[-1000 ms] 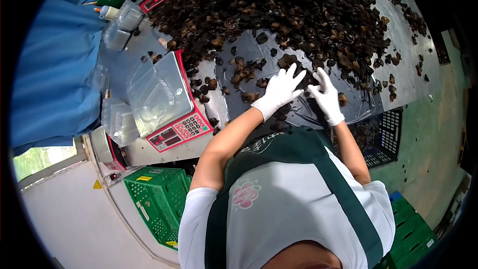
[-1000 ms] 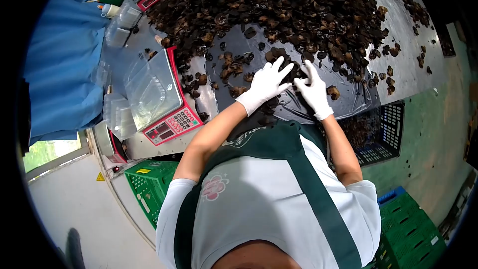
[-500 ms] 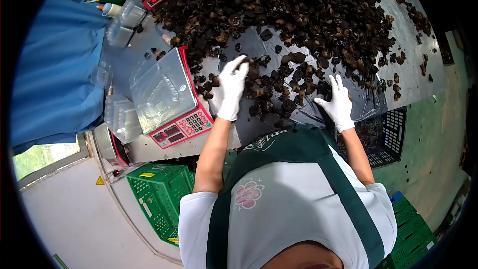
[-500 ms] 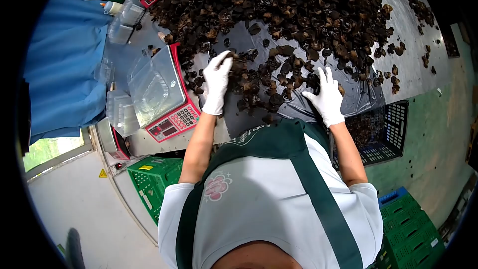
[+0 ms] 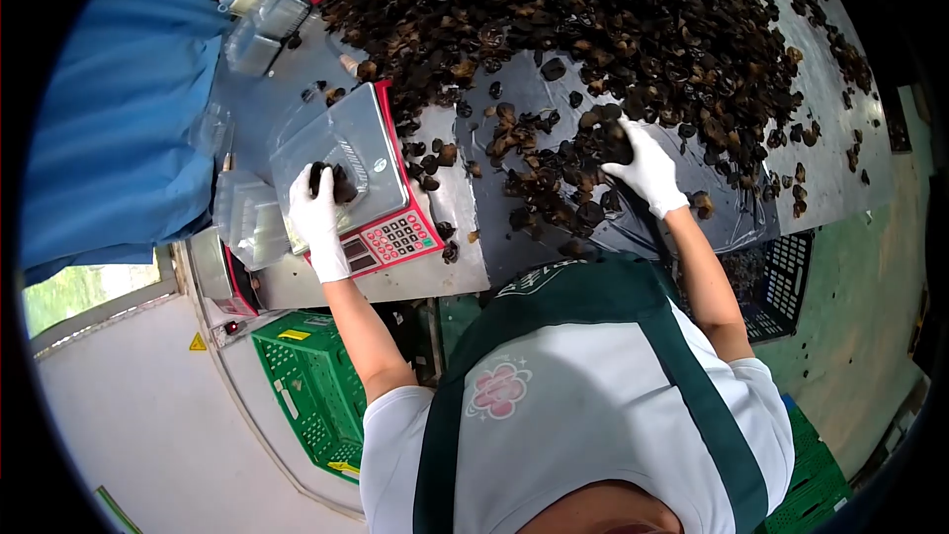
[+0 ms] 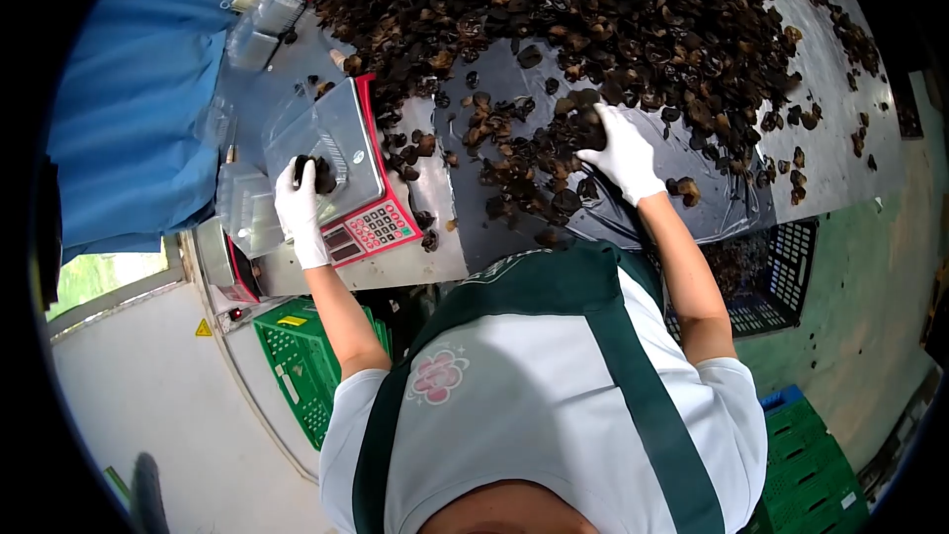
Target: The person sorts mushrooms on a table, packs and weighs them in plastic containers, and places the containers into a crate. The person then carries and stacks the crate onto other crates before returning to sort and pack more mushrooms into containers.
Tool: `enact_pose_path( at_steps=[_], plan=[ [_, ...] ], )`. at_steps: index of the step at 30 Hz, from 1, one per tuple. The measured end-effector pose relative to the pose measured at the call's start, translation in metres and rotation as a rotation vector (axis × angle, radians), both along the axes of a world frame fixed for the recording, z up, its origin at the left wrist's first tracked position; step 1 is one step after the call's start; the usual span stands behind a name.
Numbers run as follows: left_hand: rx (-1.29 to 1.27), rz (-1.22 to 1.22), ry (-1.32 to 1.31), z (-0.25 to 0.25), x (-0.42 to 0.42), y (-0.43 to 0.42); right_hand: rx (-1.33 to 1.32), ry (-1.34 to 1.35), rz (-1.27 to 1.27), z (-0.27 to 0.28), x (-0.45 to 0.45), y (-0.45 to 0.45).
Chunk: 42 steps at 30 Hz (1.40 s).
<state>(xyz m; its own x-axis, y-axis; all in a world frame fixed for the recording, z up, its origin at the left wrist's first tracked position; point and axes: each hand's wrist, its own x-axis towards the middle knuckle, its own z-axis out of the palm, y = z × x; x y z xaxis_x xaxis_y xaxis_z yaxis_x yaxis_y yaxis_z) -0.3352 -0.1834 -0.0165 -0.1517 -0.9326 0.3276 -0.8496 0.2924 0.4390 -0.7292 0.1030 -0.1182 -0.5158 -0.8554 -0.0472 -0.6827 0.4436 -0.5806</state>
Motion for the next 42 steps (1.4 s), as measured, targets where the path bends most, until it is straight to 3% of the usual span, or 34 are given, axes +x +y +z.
enact_pose_path(
  at_steps=[1, 4, 6, 8, 9, 10, 11, 12, 14, 16, 20, 28, 32, 37, 42],
  plan=[
    [0.029, 0.002, -0.091, 0.002, -0.002, 0.004, -0.007, -0.069, 0.048, 0.001, 0.002, -0.008],
    [-0.244, 0.049, -0.297, 0.012, -0.033, 0.019, -0.147, -0.235, 0.231, 0.02, 0.017, -0.038],
    [-0.302, -0.143, 0.004, 0.01, -0.057, 0.028, -0.233, -0.286, 0.226, 0.021, 0.018, -0.044],
    [-0.067, -0.339, 0.3, -0.002, -0.091, 0.058, -0.326, -0.278, 0.128, 0.023, 0.009, -0.041],
    [0.276, -0.308, 0.4, 0.01, -0.118, 0.084, -0.324, -0.241, 0.054, 0.023, 0.003, -0.037],
    [0.373, -0.394, 0.336, -0.015, -0.124, 0.09, -0.318, -0.262, -0.001, 0.028, -0.003, -0.029],
    [0.176, -0.575, 0.076, -0.039, -0.131, 0.095, -0.308, -0.248, -0.044, 0.024, -0.01, -0.021],
    [0.334, -0.582, 0.034, -0.039, -0.144, 0.107, -0.299, -0.234, -0.09, 0.018, -0.018, -0.012],
    [0.407, -0.6, -0.079, -0.074, -0.159, 0.107, -0.238, -0.03, -0.114, -0.008, -0.033, 0.006],
    [0.3, -0.623, -0.229, -0.086, -0.179, 0.104, -0.011, 0.016, -0.199, 0.009, -0.025, 0.017],
    [0.342, -0.788, -0.162, -0.102, -0.213, 0.109, -0.128, 0.289, -0.129, 0.0, -0.017, 0.035],
    [0.156, -0.966, -0.377, -0.08, -0.237, 0.186, -0.096, 0.283, -0.006, -0.002, 0.025, 0.043],
    [0.169, -0.955, -0.432, -0.082, -0.268, 0.17, -0.101, 0.32, -0.046, -0.009, 0.022, 0.038],
    [0.082, -1.156, -0.538, -0.087, -0.292, 0.163, -0.135, 0.294, -0.074, -0.013, 0.006, 0.036],
    [0.026, -1.237, -0.456, -0.105, -0.271, 0.169, -0.144, 0.329, -0.051, -0.014, 0.01, 0.039]
  ],
)
